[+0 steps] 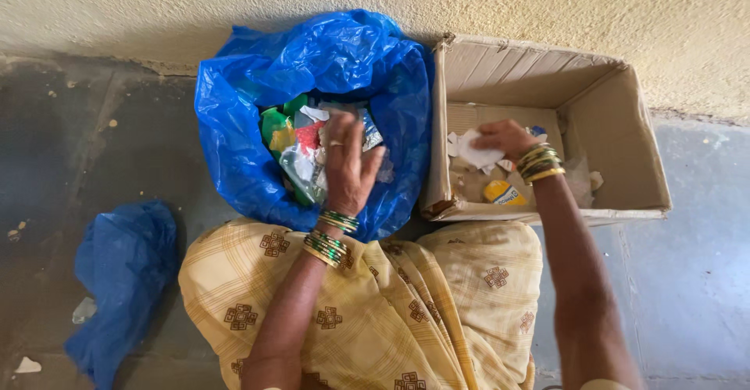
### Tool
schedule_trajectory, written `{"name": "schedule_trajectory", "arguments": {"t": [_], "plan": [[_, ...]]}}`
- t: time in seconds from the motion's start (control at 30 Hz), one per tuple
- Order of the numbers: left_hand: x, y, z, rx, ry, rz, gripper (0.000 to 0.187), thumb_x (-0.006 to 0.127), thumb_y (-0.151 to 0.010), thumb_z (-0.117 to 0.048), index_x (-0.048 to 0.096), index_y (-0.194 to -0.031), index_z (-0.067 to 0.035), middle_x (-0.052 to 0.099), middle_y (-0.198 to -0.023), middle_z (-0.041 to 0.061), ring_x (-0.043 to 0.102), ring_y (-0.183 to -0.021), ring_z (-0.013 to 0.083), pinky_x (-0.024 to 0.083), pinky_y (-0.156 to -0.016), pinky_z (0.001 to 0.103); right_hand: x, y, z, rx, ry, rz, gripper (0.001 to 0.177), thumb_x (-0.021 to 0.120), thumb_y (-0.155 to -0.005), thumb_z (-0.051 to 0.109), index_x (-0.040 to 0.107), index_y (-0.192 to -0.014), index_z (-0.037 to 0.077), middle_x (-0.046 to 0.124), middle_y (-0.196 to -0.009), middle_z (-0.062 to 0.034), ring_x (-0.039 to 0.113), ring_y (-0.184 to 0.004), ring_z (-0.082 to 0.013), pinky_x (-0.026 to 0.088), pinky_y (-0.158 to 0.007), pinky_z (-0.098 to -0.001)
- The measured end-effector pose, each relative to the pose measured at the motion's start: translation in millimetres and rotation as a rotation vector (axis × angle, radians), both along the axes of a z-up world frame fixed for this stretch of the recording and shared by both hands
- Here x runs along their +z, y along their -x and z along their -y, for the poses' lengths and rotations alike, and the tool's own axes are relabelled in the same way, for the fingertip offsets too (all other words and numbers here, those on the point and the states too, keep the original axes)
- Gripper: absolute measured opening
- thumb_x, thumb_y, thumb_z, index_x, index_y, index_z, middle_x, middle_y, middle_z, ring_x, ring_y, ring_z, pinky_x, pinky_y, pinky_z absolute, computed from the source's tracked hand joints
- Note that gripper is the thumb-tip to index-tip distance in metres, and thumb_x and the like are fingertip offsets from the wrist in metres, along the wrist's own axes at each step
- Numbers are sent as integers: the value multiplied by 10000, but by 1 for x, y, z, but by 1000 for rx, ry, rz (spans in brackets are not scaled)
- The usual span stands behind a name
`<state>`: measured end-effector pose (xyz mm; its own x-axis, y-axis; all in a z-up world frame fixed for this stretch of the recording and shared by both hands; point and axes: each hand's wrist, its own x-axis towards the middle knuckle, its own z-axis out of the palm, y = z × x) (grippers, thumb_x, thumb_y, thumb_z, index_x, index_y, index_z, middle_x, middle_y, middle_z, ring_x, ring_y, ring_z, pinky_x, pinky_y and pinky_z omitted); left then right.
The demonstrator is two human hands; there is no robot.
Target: The person sits on the floor and sorts items from a blue plastic bag into a cardboard box. They handle plastic bottles, small packets, and pieces of cardboard, placing them into the box one by one.
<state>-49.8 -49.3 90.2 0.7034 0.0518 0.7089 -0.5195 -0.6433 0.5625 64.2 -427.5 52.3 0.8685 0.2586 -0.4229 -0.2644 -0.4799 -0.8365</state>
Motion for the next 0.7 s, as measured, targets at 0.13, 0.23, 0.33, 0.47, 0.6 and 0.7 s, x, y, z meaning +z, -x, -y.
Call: {"name": "schedule_trajectory", "arguments": {"t": [0.13,0.23,0.33,0.47,0.6,0.7], "plan": [[15,-3,56,-304,388,-330,519,718,-953,-412,618,-1275,-18,705,-1180,175,735,-1017,264,634,-799,349,47,39,-12,-244,-609,122,233,735,-929,98,691,-1107,-45,741,-993,-74,700,-859,-148,595,-757,-292],[21,-6,91,-391,351,-436,565,795,-880,-369,599,-1256,4,715,-966,151,728,-826,236,605,-716,358,66,63,-41,-301,-561,246,202,726,-928,110,714,-1087,-14,742,-968,-62,684,-820,-129,579,-739,-283],[24,-7,112,-415,381,-499,488,789,-867,-333,611,-1183,-5,712,-822,105,696,-731,212,577,-668,369,82,77,-72,-238,-438,352,175,741,-934,123,709,-1034,-17,730,-954,-66,658,-804,-110,536,-711,-276],[16,-12,110,-371,564,-471,184,656,-995,-226,670,-1055,-53,704,-776,29,680,-661,109,557,-558,293,90,83,-104,-176,-407,399,190,714,-987,183,727,-1055,7,710,-923,-44,627,-788,-91,520,-711,-259],[2,-17,62,-265,570,-397,81,604,-1035,-125,654,-1054,-64,641,-698,16,622,-577,94,492,-480,273,90,64,-97,-144,-371,235,271,654,-1010,262,710,-1076,6,713,-878,-34,672,-759,-109,553,-654,-269],[-3,-21,8,53,51,-262,132,636,-1005,-123,671,-1110,-51,640,-684,80,623,-594,223,475,-546,409,80,30,-76,-138,-125,222,287,642,-984,273,710,-1114,26,737,-854,-65,708,-730,-144,604,-645,-287]]}}
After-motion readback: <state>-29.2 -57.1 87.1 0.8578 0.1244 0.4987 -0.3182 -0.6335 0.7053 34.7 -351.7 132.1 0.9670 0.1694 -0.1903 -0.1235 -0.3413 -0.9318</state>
